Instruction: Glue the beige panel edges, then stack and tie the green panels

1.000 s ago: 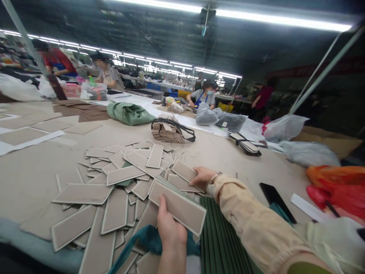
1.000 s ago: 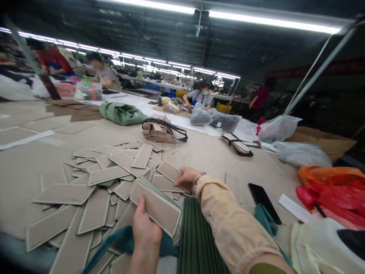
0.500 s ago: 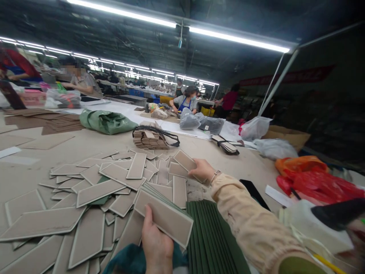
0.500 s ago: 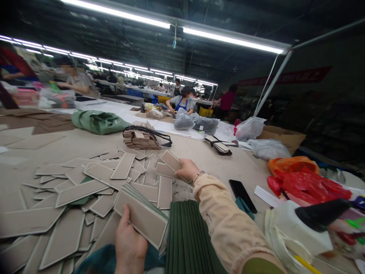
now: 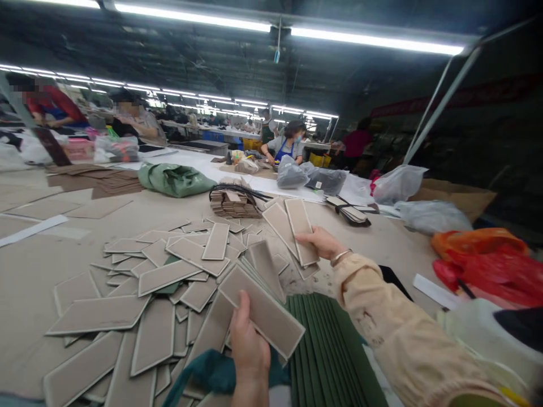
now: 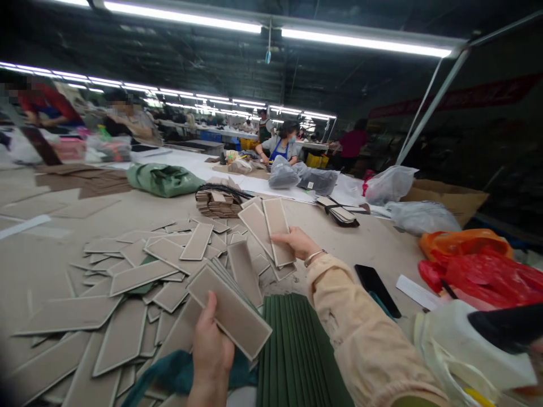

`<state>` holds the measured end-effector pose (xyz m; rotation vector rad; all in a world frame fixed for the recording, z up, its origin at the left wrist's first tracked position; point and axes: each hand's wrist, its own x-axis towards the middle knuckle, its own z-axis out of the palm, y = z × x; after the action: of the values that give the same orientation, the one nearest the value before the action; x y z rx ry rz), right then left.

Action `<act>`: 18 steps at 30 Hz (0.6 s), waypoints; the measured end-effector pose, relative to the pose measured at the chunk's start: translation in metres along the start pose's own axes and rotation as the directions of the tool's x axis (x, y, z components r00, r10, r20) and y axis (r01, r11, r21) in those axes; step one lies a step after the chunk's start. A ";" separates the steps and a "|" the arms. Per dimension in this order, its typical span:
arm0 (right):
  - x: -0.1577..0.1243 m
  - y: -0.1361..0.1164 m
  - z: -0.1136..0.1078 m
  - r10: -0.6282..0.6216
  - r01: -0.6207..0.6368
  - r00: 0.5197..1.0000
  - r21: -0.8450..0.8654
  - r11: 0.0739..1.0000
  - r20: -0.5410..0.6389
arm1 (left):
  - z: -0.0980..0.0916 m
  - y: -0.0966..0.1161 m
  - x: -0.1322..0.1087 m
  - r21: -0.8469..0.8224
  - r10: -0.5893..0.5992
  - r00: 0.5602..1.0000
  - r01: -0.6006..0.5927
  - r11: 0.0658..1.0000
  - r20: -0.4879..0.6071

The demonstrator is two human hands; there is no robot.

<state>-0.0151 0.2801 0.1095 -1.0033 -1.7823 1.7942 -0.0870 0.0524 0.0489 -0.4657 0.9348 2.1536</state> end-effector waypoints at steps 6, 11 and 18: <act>0.003 0.015 0.027 0.099 -0.100 0.994 -0.016 0.995 -0.041 | -0.005 0.010 0.011 -0.049 -0.038 0.998 0.035 0.998 -0.046; 0.025 0.058 0.053 0.257 -0.266 0.962 -0.108 0.958 -0.093 | -0.011 0.013 0.019 -0.037 -0.093 0.994 0.092 0.995 -0.049; 0.045 0.079 0.082 0.272 -0.314 0.948 -0.329 0.891 -0.167 | -0.007 0.009 0.015 -0.019 -0.068 0.998 0.068 0.997 -0.002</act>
<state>-0.0889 0.2505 0.0170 -1.5620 -2.0065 1.5631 -0.1036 0.0503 0.0398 -0.5027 0.8876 2.1028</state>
